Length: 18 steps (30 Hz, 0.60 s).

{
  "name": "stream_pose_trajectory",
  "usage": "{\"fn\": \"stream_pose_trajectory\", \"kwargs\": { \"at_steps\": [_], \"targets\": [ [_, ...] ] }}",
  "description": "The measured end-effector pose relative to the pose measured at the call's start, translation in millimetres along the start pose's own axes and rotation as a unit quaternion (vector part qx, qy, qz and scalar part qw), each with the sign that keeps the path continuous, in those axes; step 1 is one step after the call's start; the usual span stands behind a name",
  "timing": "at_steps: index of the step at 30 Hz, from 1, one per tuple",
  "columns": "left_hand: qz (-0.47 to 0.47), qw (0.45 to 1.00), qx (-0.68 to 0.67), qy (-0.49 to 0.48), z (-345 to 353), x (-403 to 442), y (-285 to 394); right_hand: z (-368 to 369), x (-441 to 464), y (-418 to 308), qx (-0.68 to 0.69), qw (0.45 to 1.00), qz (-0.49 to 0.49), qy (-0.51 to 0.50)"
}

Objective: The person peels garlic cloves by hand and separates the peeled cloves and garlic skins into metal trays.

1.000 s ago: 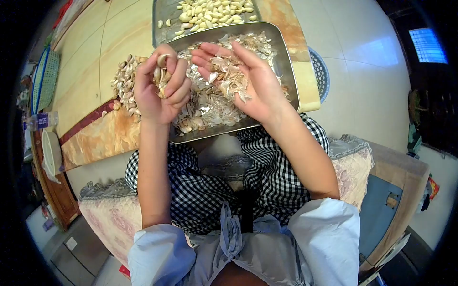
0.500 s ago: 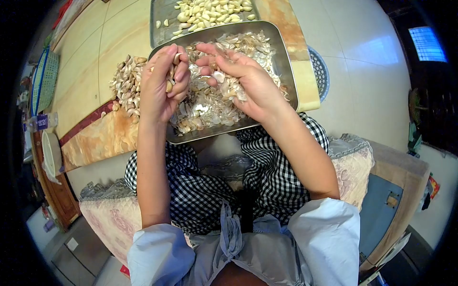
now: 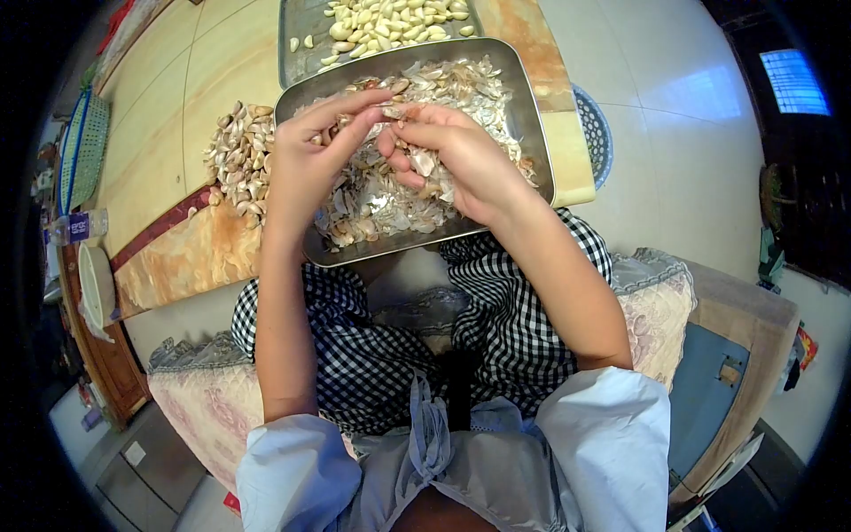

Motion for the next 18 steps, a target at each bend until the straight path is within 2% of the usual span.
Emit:
{"fn": "stream_pose_trajectory", "kwargs": {
  "at_steps": [4, 7, 9, 10, 12, 15, 16, 18],
  "targets": [
    [0.013, 0.997, 0.062, -0.043, -0.6, -1.9, 0.3, -2.9, -0.3, 2.1, -0.020, 1.000, 0.012, 0.013],
    [0.020, 0.992, 0.118, -0.043, -1.7, -1.4, 6.3, -8.1, 2.5, 6.0, 0.041, 0.999, 0.015, -0.017],
    [-0.148, 0.983, -0.098, 0.055, -3.7, -2.3, 8.8, -9.1, 4.9, 8.3, 0.256, 0.965, 0.011, -0.058],
    [-0.148, 0.983, -0.098, 0.054, -6.9, -2.0, 9.6, -6.0, 4.8, 6.0, 0.256, 0.965, 0.011, -0.057],
    [-0.171, 0.937, -0.281, 0.115, -15.9, -1.8, 7.9, 3.5, 3.4, -1.3, 0.413, 0.906, 0.039, -0.079],
    [-0.156, 0.917, -0.355, 0.096, -18.3, -1.4, 10.5, 6.6, 2.8, -3.1, 0.466, 0.880, 0.009, -0.095],
    [-0.156, 0.917, -0.355, 0.095, -17.2, -2.6, 13.1, 5.1, 3.0, -3.2, 0.466, 0.879, 0.009, -0.095],
    [-0.183, 0.936, -0.300, 0.016, -12.4, -7.1, 19.0, 1.6, 3.3, -4.2, 0.485, 0.866, -0.023, -0.121]
  ]
}}
Point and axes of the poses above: each hand's wrist, its own x-axis towards the middle knuckle, its own z-axis out of the palm, y = z × x, the point moved 1 cm from there along x, towards the middle knuckle, and after that the axes turned 1 degree about -y, right-handed, at the moved point
